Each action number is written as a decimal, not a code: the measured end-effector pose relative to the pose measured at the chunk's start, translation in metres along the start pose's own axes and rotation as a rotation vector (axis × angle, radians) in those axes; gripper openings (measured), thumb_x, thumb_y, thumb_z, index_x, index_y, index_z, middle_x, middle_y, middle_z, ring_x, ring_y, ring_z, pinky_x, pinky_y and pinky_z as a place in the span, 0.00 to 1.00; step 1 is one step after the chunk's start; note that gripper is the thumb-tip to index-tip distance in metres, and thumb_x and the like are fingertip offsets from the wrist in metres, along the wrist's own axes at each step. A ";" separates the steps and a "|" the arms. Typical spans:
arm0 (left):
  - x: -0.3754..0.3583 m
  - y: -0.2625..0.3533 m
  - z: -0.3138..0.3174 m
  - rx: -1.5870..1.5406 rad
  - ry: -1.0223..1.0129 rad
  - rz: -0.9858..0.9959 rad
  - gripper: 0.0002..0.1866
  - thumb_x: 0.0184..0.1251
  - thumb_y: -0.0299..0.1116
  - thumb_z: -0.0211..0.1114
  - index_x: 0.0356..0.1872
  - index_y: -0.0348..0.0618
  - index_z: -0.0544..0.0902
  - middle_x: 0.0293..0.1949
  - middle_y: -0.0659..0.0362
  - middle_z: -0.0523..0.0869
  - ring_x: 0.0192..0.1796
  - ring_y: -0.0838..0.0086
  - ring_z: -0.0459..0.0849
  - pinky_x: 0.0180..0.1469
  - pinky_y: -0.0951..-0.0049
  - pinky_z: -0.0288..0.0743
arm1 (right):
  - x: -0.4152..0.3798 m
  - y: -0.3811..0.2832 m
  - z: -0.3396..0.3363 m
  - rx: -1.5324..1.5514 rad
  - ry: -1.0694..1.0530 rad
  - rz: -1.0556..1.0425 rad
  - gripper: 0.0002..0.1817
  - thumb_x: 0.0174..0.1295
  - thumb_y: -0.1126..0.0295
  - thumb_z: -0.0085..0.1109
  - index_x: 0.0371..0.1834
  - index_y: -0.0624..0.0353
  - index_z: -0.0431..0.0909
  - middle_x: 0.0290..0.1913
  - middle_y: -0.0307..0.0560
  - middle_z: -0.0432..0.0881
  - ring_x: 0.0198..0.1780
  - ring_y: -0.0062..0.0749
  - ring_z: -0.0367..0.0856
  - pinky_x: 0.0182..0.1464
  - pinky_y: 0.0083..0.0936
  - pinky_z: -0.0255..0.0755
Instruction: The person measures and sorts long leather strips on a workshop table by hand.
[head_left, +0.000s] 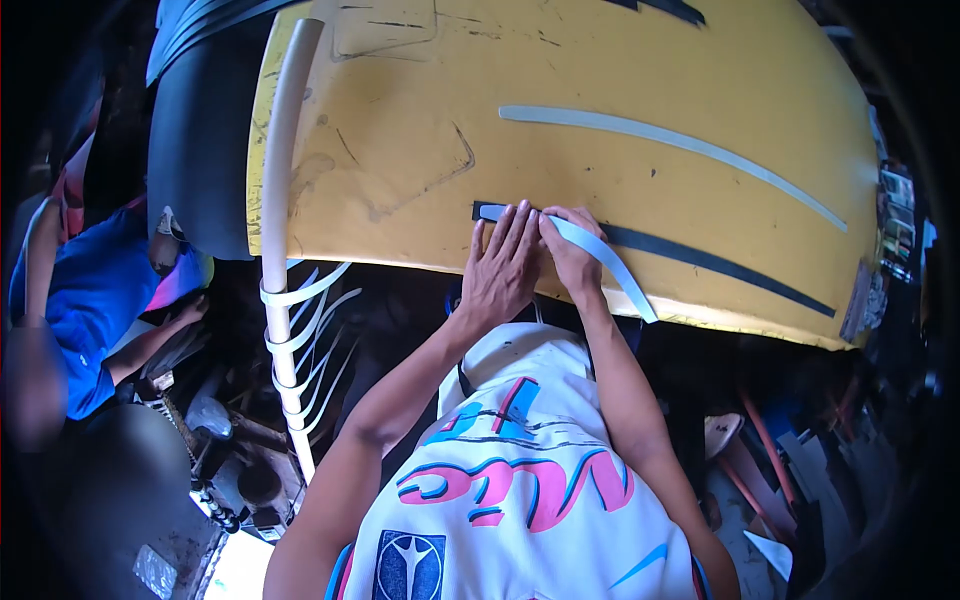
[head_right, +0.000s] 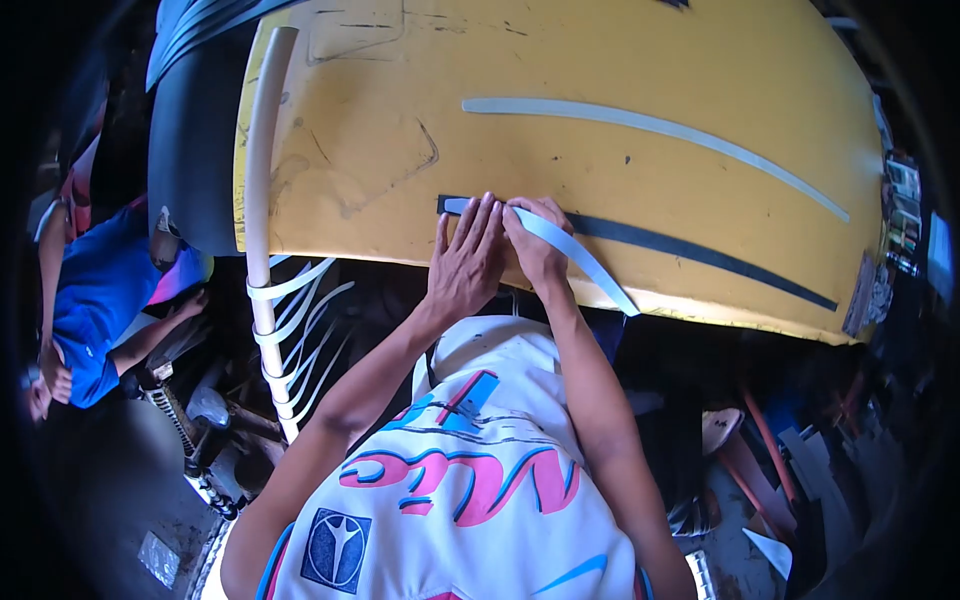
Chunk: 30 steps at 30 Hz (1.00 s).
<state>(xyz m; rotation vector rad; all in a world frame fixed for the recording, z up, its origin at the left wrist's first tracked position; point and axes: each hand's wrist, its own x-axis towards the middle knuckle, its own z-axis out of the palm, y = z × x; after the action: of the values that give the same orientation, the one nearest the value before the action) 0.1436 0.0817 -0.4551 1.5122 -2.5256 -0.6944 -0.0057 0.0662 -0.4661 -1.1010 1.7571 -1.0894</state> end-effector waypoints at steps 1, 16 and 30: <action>-0.001 0.000 -0.002 0.004 0.011 -0.004 0.39 0.72 0.43 0.58 0.80 0.44 0.55 0.82 0.55 0.53 0.84 0.63 0.48 0.80 0.46 0.37 | -0.001 -0.002 0.001 0.020 -0.002 0.044 0.08 0.61 0.73 0.69 0.38 0.67 0.86 0.33 0.47 0.83 0.27 0.29 0.87 0.29 0.22 0.78; -0.010 -0.002 -0.015 0.088 0.050 -0.193 0.39 0.76 0.55 0.51 0.80 0.43 0.57 0.83 0.56 0.52 0.84 0.61 0.46 0.80 0.44 0.34 | -0.001 0.003 0.000 -0.015 -0.031 0.011 0.08 0.61 0.71 0.70 0.39 0.64 0.86 0.33 0.47 0.84 0.27 0.28 0.87 0.33 0.24 0.77; -0.014 -0.014 -0.013 -0.065 0.233 -0.055 0.34 0.70 0.41 0.61 0.75 0.44 0.65 0.75 0.51 0.68 0.77 0.58 0.64 0.74 0.47 0.56 | -0.002 0.001 0.001 0.234 -0.081 0.164 0.11 0.65 0.72 0.67 0.43 0.70 0.85 0.33 0.44 0.88 0.32 0.24 0.87 0.35 0.18 0.77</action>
<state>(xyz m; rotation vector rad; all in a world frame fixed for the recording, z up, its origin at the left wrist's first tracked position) 0.1663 0.0840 -0.4485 1.5475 -2.2775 -0.5643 -0.0046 0.0684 -0.4669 -0.8325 1.5808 -1.1009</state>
